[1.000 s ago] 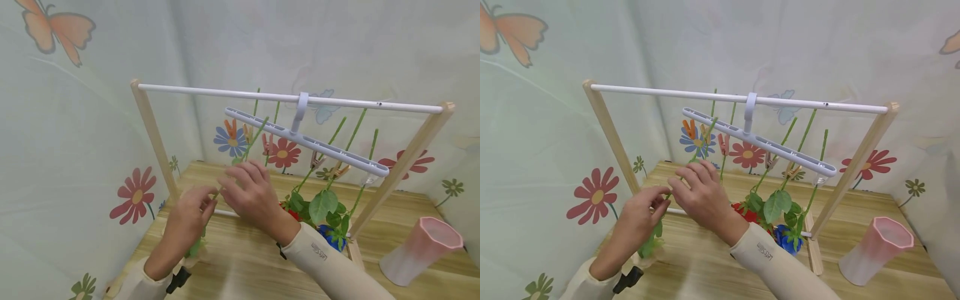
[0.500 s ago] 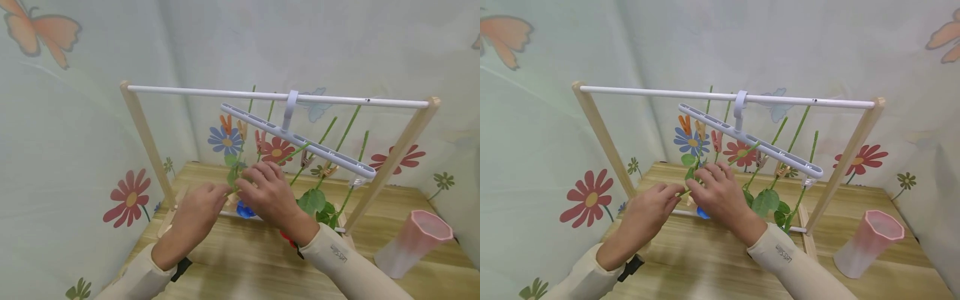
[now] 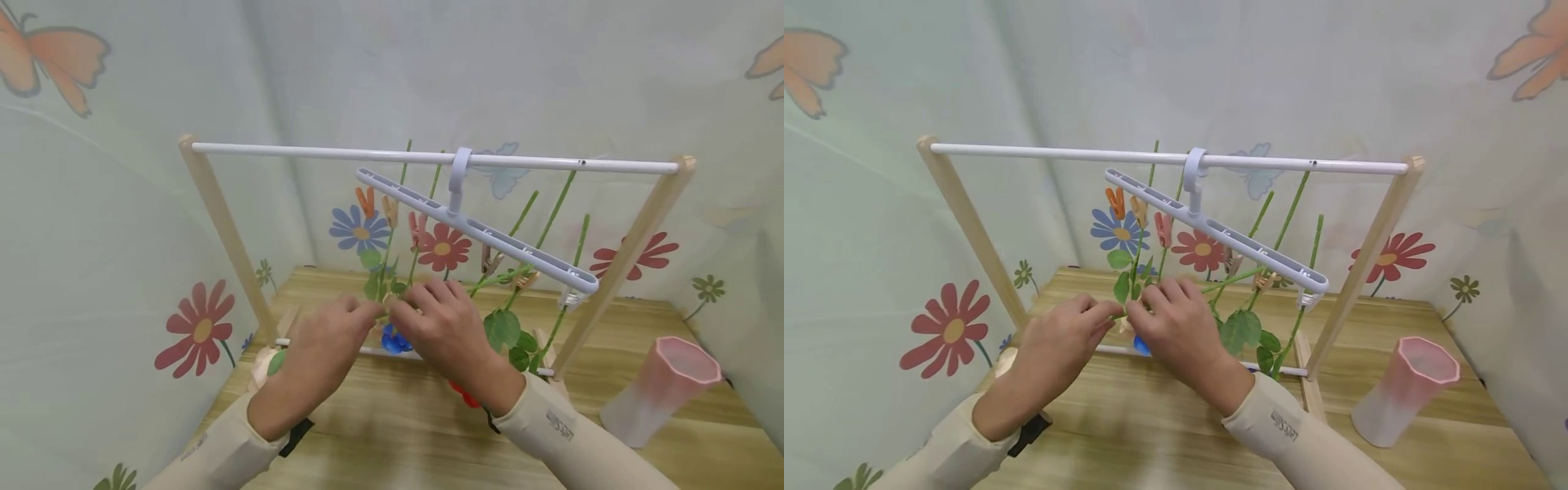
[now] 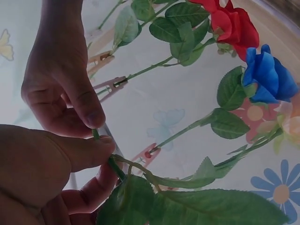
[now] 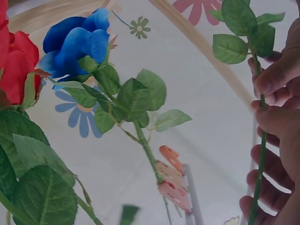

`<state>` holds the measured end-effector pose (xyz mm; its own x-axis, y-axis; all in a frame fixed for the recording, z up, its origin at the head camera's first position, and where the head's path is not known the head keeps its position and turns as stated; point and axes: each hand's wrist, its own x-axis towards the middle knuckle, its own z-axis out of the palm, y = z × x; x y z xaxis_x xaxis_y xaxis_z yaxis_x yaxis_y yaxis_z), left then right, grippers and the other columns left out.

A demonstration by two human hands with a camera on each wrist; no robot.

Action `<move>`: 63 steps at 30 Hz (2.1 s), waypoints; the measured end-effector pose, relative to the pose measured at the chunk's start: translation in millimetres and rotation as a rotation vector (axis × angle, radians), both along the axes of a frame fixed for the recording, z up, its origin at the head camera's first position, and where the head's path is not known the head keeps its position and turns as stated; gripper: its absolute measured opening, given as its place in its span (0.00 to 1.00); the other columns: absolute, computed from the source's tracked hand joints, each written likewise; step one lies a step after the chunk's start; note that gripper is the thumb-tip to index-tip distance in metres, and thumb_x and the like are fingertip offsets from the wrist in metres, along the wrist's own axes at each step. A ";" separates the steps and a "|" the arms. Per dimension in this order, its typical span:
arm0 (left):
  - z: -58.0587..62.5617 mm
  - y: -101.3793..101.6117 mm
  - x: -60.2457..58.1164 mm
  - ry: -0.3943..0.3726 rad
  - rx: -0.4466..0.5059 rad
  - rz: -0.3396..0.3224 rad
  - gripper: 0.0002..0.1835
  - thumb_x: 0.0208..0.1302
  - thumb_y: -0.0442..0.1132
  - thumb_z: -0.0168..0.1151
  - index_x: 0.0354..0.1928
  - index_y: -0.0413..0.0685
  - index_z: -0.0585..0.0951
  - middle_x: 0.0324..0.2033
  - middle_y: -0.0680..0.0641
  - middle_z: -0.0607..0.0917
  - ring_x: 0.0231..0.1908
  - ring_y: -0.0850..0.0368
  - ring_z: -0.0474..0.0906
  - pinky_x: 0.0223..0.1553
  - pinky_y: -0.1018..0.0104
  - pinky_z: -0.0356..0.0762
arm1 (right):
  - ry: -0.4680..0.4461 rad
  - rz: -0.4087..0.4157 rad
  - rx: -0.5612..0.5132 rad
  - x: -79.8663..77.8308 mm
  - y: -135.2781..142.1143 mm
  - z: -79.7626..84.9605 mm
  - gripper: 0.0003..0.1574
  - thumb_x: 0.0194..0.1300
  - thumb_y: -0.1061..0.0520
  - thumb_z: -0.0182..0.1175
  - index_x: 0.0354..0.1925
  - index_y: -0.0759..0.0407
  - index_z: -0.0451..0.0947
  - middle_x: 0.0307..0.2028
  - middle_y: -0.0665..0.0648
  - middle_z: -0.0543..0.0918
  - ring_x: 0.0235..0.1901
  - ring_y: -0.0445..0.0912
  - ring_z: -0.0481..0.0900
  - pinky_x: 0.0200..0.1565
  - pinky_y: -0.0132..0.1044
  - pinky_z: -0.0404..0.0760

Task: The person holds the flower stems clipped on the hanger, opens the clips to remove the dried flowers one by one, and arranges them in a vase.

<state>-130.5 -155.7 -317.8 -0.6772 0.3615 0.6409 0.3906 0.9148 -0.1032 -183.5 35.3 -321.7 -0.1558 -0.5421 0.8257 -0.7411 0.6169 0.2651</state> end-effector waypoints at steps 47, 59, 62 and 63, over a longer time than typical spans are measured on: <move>15.0 36.2 -6.8 0.195 0.127 -0.189 0.08 0.60 0.34 0.73 0.41 0.50 0.88 0.32 0.50 0.86 0.29 0.55 0.80 0.26 0.66 0.78 | -0.074 -0.139 -0.224 14.3 34.8 -2.2 0.05 0.62 0.61 0.70 0.29 0.54 0.87 0.24 0.53 0.83 0.24 0.50 0.78 0.27 0.39 0.80; 6.9 36.7 -8.1 0.202 0.121 -0.429 0.06 0.63 0.34 0.69 0.42 0.46 0.87 0.37 0.49 0.86 0.42 0.53 0.83 0.50 0.61 0.84 | -0.163 -0.203 -0.360 21.4 65.3 -5.1 0.11 0.53 0.61 0.78 0.37 0.56 0.90 0.30 0.56 0.88 0.28 0.52 0.79 0.30 0.44 0.83; 4.6 36.4 -9.7 0.190 0.129 -0.429 0.06 0.62 0.34 0.70 0.41 0.46 0.87 0.38 0.49 0.86 0.42 0.53 0.83 0.50 0.61 0.84 | -0.174 -0.223 -0.396 21.0 72.7 -8.7 0.10 0.52 0.62 0.78 0.36 0.57 0.90 0.28 0.56 0.86 0.29 0.53 0.80 0.30 0.46 0.83; 3.8 36.3 -10.5 0.186 0.135 -0.428 0.06 0.62 0.34 0.70 0.41 0.46 0.87 0.37 0.49 0.86 0.42 0.54 0.83 0.49 0.62 0.84 | -0.181 -0.234 -0.405 21.1 75.3 -9.8 0.09 0.53 0.62 0.77 0.35 0.57 0.90 0.28 0.56 0.86 0.29 0.53 0.80 0.30 0.46 0.83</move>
<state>-141.0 -119.5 -314.1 -0.3550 0.4881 0.7973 0.7212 0.6857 -0.0987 -162.4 110.7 -331.5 -0.3948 -0.1171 0.9113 -0.5826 0.7988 -0.1498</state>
